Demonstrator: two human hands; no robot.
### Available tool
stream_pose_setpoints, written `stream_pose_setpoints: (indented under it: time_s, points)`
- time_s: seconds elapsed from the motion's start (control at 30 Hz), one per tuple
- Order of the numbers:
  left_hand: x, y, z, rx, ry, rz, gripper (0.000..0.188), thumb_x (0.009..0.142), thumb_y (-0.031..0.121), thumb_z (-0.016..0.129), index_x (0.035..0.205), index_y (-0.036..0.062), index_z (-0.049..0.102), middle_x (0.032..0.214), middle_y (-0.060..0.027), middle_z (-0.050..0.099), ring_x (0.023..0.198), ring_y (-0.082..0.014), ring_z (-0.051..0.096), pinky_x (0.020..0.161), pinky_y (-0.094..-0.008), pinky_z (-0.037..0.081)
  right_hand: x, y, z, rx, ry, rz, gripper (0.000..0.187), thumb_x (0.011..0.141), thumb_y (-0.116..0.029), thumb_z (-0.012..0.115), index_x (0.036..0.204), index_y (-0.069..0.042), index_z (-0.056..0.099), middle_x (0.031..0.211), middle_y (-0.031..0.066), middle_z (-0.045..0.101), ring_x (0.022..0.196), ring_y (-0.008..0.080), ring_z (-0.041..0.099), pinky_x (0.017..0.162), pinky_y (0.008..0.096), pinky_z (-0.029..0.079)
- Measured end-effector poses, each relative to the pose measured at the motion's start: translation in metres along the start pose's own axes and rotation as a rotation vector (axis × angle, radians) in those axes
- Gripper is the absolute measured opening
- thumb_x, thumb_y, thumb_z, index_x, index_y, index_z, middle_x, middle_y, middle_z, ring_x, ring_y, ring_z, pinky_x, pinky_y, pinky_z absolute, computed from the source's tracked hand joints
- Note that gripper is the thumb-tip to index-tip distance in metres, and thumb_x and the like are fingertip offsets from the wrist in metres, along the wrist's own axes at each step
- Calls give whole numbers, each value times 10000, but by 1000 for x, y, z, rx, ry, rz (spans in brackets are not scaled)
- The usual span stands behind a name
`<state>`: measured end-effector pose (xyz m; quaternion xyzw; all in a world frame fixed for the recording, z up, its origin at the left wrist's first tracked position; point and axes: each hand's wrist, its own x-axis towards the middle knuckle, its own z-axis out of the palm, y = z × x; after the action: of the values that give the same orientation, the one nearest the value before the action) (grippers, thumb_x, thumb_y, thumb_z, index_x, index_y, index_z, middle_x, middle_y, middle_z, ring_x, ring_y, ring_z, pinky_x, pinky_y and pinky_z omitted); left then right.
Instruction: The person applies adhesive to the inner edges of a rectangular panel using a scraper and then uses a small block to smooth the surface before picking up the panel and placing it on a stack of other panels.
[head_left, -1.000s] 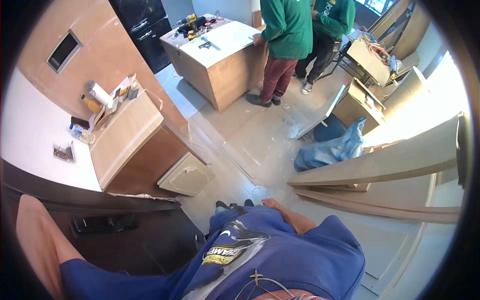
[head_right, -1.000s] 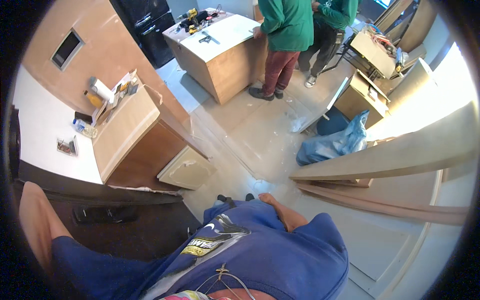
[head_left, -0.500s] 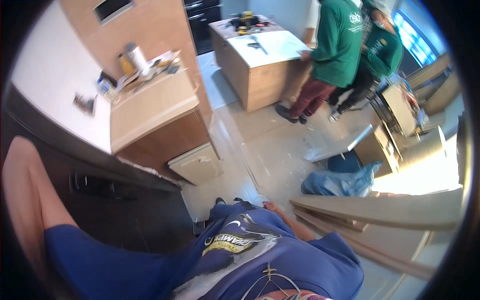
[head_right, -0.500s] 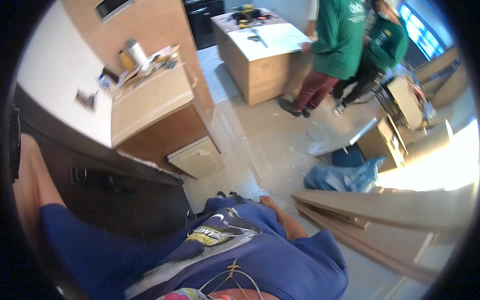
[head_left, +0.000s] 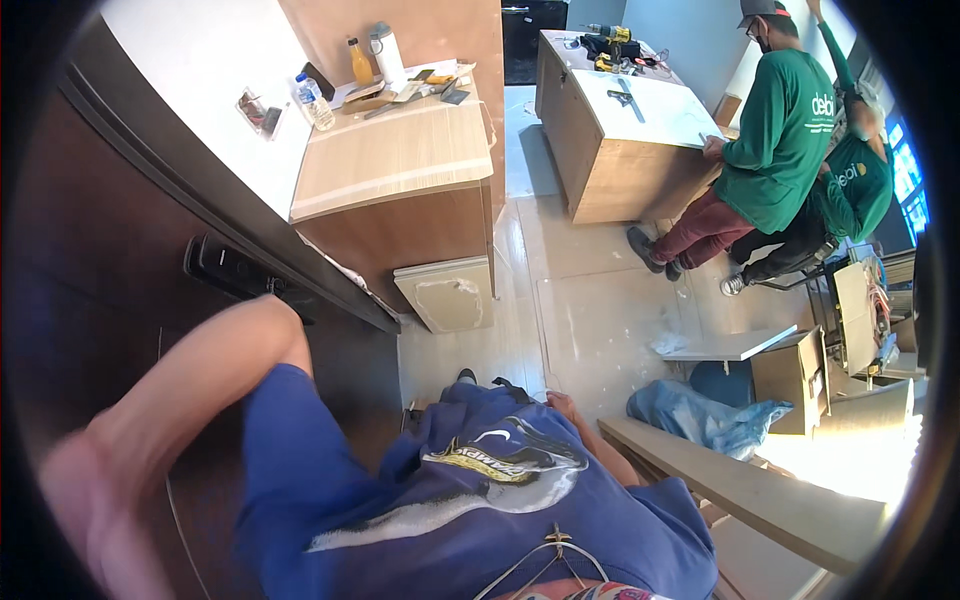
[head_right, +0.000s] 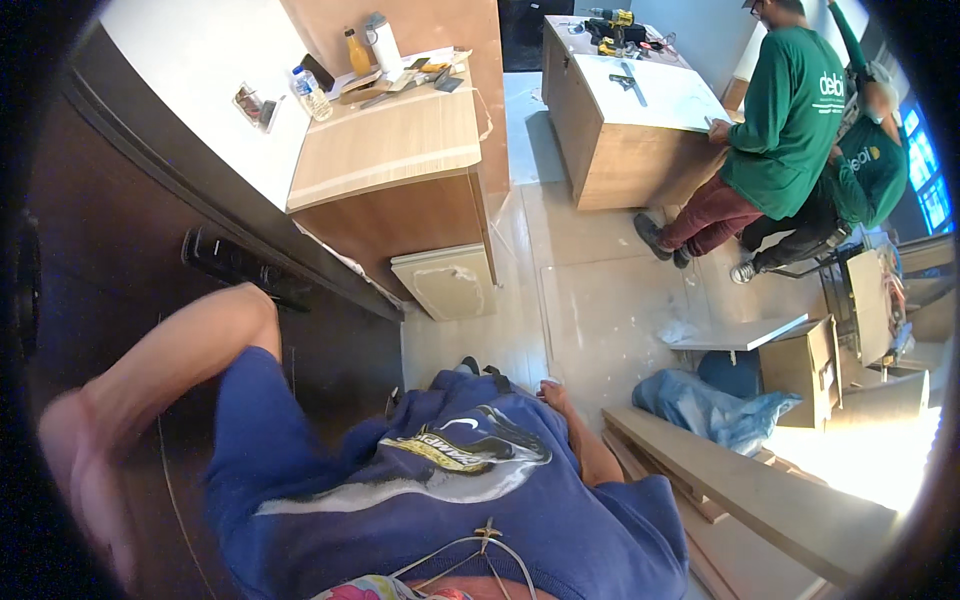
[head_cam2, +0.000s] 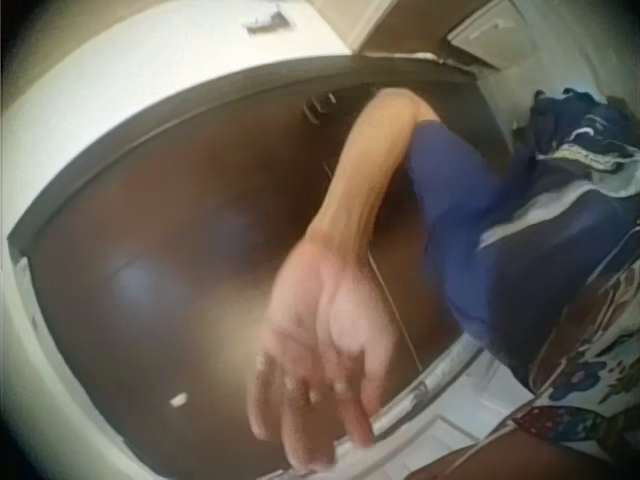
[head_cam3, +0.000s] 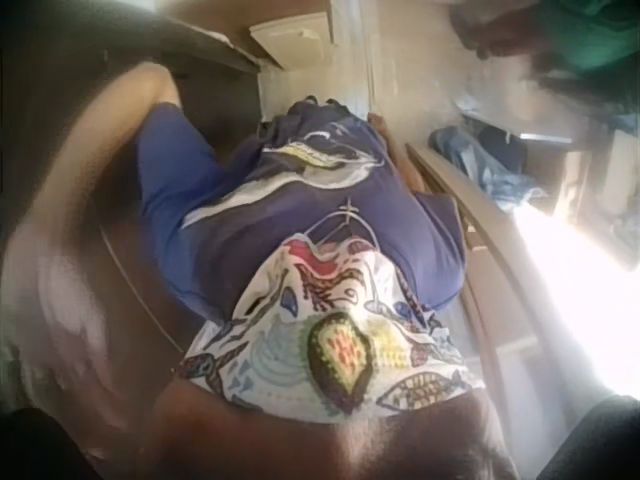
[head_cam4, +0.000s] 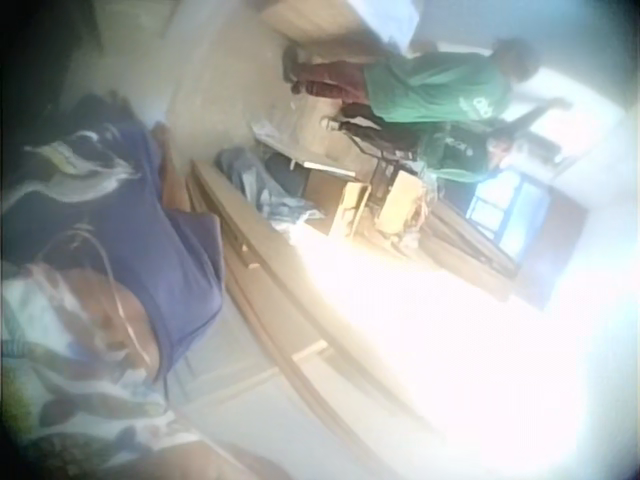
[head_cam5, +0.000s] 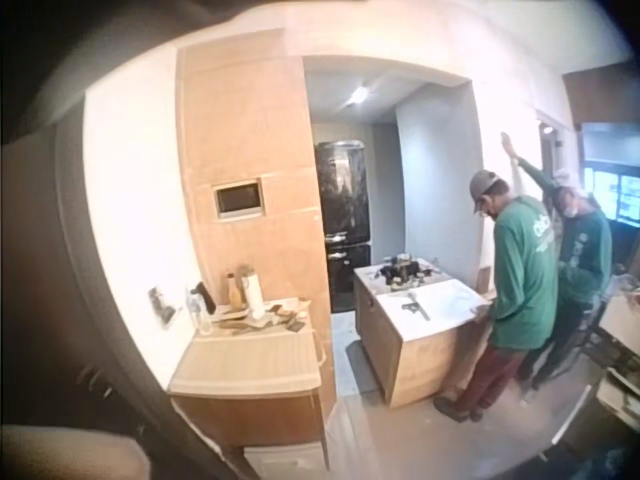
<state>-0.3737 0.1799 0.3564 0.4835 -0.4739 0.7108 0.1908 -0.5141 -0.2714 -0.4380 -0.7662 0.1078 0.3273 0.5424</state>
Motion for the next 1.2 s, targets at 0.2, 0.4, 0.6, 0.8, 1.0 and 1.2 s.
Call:
stream_pose_setpoints:
  time_s: [0.2,0.4,0.6,0.8,1.0,1.2]
  points:
    - [-110,20,33,-73,-349,-535,319,1030,330,553,1145,61,679,1143,-210,692,931,-314,699,827,-399,555,-27,-33,12,205,72,146,474,1025,-269,524,1435,-35,568,1151,209,726,951,282,730,803,402,591]
    - [-268,94,84,-496,-1077,-1210,166,961,85,643,1099,46,726,1090,-130,727,1007,-267,709,878,-367,557,-31,19,-11,166,101,278,521,1013,-311,528,1448,-26,556,1108,157,743,937,267,717,773,397,577]
    - [-393,140,71,-563,-1467,-1270,234,968,207,631,1122,63,733,1128,-161,730,1061,-333,697,921,-424,543,-41,-10,-46,124,140,343,532,1004,-351,520,1474,-102,536,1115,120,732,918,229,705,702,342,542]
    - [-520,170,71,-651,-1719,-1399,282,947,253,644,1159,89,729,1175,-167,731,1126,-346,679,952,-451,533,-58,-11,-17,316,312,325,532,1002,-358,530,1468,-101,537,1104,97,732,926,216,706,693,350,539]
    - [-613,171,46,-671,-1688,-1625,319,940,241,655,1203,70,712,1184,-170,735,1133,-322,691,964,-436,535,-39,35,59,-294,75,44,449,974,-371,565,1271,-63,699,1182,142,747,1127,254,692,970,397,525]
    - [-658,165,33,-766,-1734,-1729,321,961,221,639,1237,69,693,1232,-158,726,1158,-308,691,992,-429,533,-24,-81,82,47,207,415,455,979,-303,550,1355,-73,662,1154,147,741,1077,234,684,912,379,532]
